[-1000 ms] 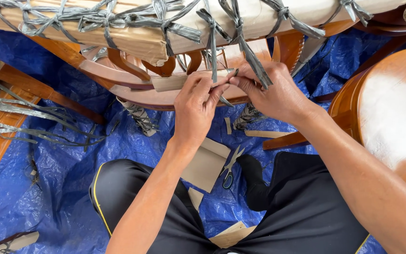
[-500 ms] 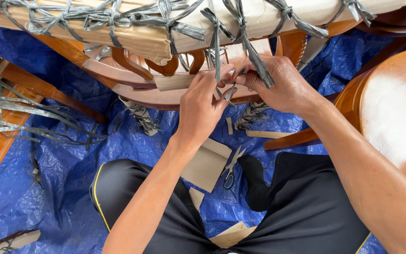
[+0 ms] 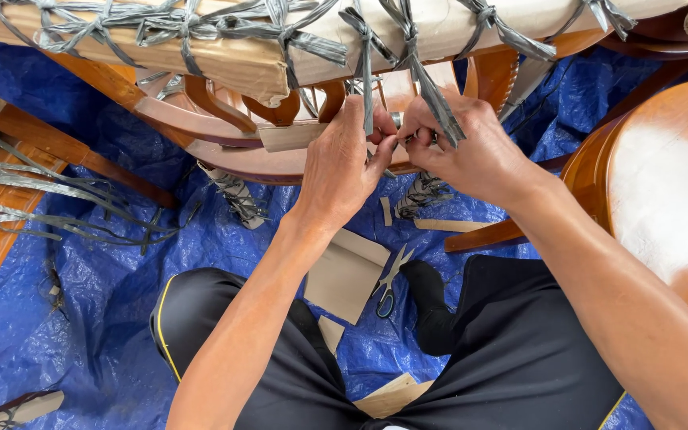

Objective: The recorder is wrapping wooden chairs and a table with cardboard and plastic ties for protection.

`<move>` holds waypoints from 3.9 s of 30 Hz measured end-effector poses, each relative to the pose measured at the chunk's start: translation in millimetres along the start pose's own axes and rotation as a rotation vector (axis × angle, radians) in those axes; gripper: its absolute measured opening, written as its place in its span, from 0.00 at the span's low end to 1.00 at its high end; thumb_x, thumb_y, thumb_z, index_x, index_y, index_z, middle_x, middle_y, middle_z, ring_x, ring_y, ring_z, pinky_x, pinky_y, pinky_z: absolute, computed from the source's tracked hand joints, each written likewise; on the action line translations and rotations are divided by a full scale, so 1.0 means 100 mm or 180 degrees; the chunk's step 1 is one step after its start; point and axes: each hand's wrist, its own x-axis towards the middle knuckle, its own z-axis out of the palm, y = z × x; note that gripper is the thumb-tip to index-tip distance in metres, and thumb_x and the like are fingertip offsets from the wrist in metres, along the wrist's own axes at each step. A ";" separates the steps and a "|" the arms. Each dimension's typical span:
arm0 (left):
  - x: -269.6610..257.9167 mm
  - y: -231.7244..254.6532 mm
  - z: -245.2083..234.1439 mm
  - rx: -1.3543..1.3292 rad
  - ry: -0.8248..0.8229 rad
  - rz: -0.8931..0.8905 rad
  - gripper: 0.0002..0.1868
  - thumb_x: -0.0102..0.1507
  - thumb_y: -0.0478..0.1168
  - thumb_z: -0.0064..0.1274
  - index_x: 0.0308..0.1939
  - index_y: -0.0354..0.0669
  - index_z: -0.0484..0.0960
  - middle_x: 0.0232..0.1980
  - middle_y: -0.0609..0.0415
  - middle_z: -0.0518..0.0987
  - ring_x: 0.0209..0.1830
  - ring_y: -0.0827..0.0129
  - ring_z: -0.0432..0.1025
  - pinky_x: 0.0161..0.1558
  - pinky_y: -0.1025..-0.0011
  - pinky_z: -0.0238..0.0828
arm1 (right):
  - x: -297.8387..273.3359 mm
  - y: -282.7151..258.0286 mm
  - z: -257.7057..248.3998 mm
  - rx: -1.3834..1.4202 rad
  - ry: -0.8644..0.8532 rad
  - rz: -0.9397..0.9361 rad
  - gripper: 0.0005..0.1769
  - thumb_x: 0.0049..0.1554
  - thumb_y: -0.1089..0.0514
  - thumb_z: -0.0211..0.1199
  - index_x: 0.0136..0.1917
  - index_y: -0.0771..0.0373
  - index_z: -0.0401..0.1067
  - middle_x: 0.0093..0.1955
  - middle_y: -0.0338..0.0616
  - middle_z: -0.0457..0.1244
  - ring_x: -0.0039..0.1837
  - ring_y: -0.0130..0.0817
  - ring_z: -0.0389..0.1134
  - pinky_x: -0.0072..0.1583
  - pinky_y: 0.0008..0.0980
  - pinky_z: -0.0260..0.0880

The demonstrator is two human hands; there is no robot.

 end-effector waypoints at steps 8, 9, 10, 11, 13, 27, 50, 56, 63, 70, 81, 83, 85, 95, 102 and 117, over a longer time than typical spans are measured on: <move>0.00 0.05 0.03 -0.0174 0.0150 -0.0124 0.19 0.62 0.29 0.61 0.49 0.38 0.65 0.40 0.51 0.79 0.39 0.62 0.81 0.38 0.64 0.78 | -0.06 -0.01 0.11 -0.1167 0.0310 -0.1041 0.16 0.58 0.63 0.70 0.56 0.65 0.67 0.49 0.47 0.64 0.48 0.46 0.71 0.46 0.40 0.73; 0.00 0.05 0.04 -0.0310 0.0144 -0.0217 0.18 0.63 0.29 0.60 0.49 0.37 0.66 0.40 0.51 0.79 0.39 0.62 0.81 0.38 0.64 0.78 | -0.06 0.01 0.13 -0.1476 0.0420 -0.1216 0.18 0.56 0.64 0.71 0.56 0.65 0.66 0.52 0.50 0.65 0.49 0.49 0.71 0.45 0.41 0.73; 0.00 0.07 0.01 -0.0313 0.0142 -0.0213 0.18 0.63 0.29 0.60 0.49 0.37 0.66 0.40 0.51 0.79 0.39 0.62 0.81 0.38 0.64 0.78 | -0.07 0.07 0.16 -0.1479 0.0422 -0.1214 0.18 0.56 0.64 0.71 0.56 0.65 0.66 0.52 0.50 0.65 0.49 0.49 0.71 0.45 0.41 0.73; 0.00 0.08 -0.02 -0.0381 0.0119 -0.0177 0.16 0.64 0.28 0.58 0.52 0.38 0.69 0.42 0.50 0.79 0.40 0.61 0.81 0.39 0.64 0.78 | -0.08 0.14 0.19 -0.1458 0.0448 -0.1265 0.18 0.56 0.65 0.71 0.55 0.65 0.65 0.53 0.49 0.64 0.50 0.48 0.71 0.47 0.41 0.73; 0.01 0.10 -0.06 -0.0451 0.0095 -0.0135 0.15 0.66 0.27 0.56 0.55 0.38 0.72 0.44 0.49 0.78 0.42 0.60 0.80 0.40 0.64 0.78 | -0.08 0.23 0.22 -0.1442 0.0478 -0.1316 0.18 0.56 0.67 0.71 0.54 0.65 0.64 0.55 0.49 0.64 0.52 0.48 0.71 0.48 0.41 0.74; 0.04 0.11 -0.03 0.0018 0.0048 -0.0064 0.10 0.61 0.29 0.61 0.45 0.39 0.79 0.46 0.54 0.76 0.40 0.65 0.81 0.42 0.68 0.80 | -0.11 0.33 0.16 -0.1266 0.0538 -0.1437 0.17 0.55 0.72 0.71 0.55 0.65 0.69 0.59 0.45 0.65 0.54 0.43 0.72 0.52 0.38 0.76; -0.37 -0.12 -0.07 0.0586 0.0552 0.0678 0.15 0.63 0.26 0.58 0.51 0.42 0.77 0.49 0.53 0.76 0.44 0.58 0.77 0.42 0.64 0.76 | -0.33 0.25 -0.01 -0.0968 0.0274 -0.0956 0.16 0.64 0.53 0.68 0.54 0.67 0.71 0.48 0.42 0.65 0.39 0.28 0.70 0.41 0.29 0.73; -0.89 -0.61 0.26 0.0446 0.0097 0.0093 0.09 0.62 0.30 0.58 0.44 0.46 0.78 0.42 0.55 0.78 0.36 0.60 0.78 0.36 0.66 0.76 | -0.36 0.37 0.01 -0.1029 0.0647 -0.0946 0.16 0.72 0.55 0.66 0.45 0.65 0.68 0.37 0.41 0.62 0.33 0.27 0.64 0.35 0.28 0.64; -1.73 -0.96 1.01 0.0585 -0.1743 -0.1223 0.09 0.60 0.40 0.60 0.43 0.46 0.81 0.49 0.51 0.78 0.55 0.55 0.74 0.52 0.56 0.74 | -0.38 0.32 -0.04 -0.1110 0.0818 -0.1498 0.18 0.72 0.58 0.67 0.41 0.64 0.68 0.31 0.42 0.60 0.30 0.29 0.61 0.34 0.28 0.58; -2.81 -1.14 1.62 0.1042 -0.2559 -0.1616 0.20 0.55 0.47 0.63 0.51 0.54 0.84 0.72 0.45 0.66 0.75 0.52 0.59 0.71 0.55 0.59 | -0.43 0.39 -0.11 -0.1160 0.0844 -0.1545 0.10 0.70 0.61 0.63 0.47 0.68 0.70 0.34 0.42 0.60 0.35 0.28 0.65 0.38 0.25 0.60; -2.87 -1.25 1.63 0.1436 -0.1410 -0.1249 0.41 0.54 0.29 0.55 0.73 0.36 0.68 0.80 0.35 0.54 0.79 0.42 0.52 0.72 0.49 0.54 | -0.42 0.46 -0.20 -0.1381 0.0658 -0.1730 0.09 0.69 0.64 0.64 0.47 0.71 0.72 0.37 0.41 0.63 0.37 0.28 0.63 0.39 0.25 0.61; -2.79 -1.33 1.59 0.1396 -0.1194 -0.1270 0.40 0.54 0.24 0.52 0.73 0.36 0.69 0.79 0.37 0.57 0.79 0.42 0.55 0.73 0.49 0.57 | -0.42 0.48 -0.20 -0.1363 0.0627 -0.1716 0.12 0.69 0.63 0.65 0.44 0.69 0.71 0.35 0.41 0.61 0.36 0.28 0.62 0.38 0.26 0.59; -2.70 -1.38 1.51 0.1366 -0.0971 -0.1309 0.39 0.54 0.20 0.50 0.72 0.35 0.70 0.79 0.38 0.60 0.79 0.43 0.58 0.74 0.50 0.59 | -0.43 0.53 -0.19 -0.1325 0.0589 -0.1715 0.15 0.69 0.62 0.67 0.41 0.67 0.70 0.33 0.41 0.60 0.34 0.29 0.61 0.37 0.26 0.58; -2.29 -1.70 0.86 -0.0233 0.1268 -0.2353 0.32 0.57 0.18 0.39 0.62 0.40 0.80 0.59 0.48 0.82 0.57 0.62 0.77 0.59 0.70 0.71 | -0.38 0.48 -0.18 -0.1268 0.0309 -0.1536 0.18 0.68 0.59 0.70 0.38 0.67 0.71 0.29 0.43 0.53 0.31 0.33 0.56 0.36 0.32 0.51; -2.76 -1.77 0.97 -0.1009 0.0664 -0.3478 0.29 0.58 0.19 0.42 0.59 0.42 0.82 0.57 0.53 0.83 0.42 0.68 0.74 0.44 0.76 0.69 | -0.37 0.43 -0.13 -0.1460 0.0307 -0.1607 0.14 0.69 0.61 0.68 0.41 0.66 0.75 0.32 0.40 0.59 0.34 0.28 0.62 0.37 0.26 0.58; -3.60 -2.54 1.08 0.1345 0.0505 -0.3983 0.29 0.55 0.37 0.60 0.62 0.45 0.78 0.71 0.36 0.64 0.67 0.40 0.59 0.64 0.49 0.57 | -1.16 0.40 -0.94 -0.1937 0.1327 0.0358 0.01 0.68 0.67 0.61 0.52 0.66 0.72 0.48 0.48 0.69 0.51 0.47 0.72 0.52 0.43 0.71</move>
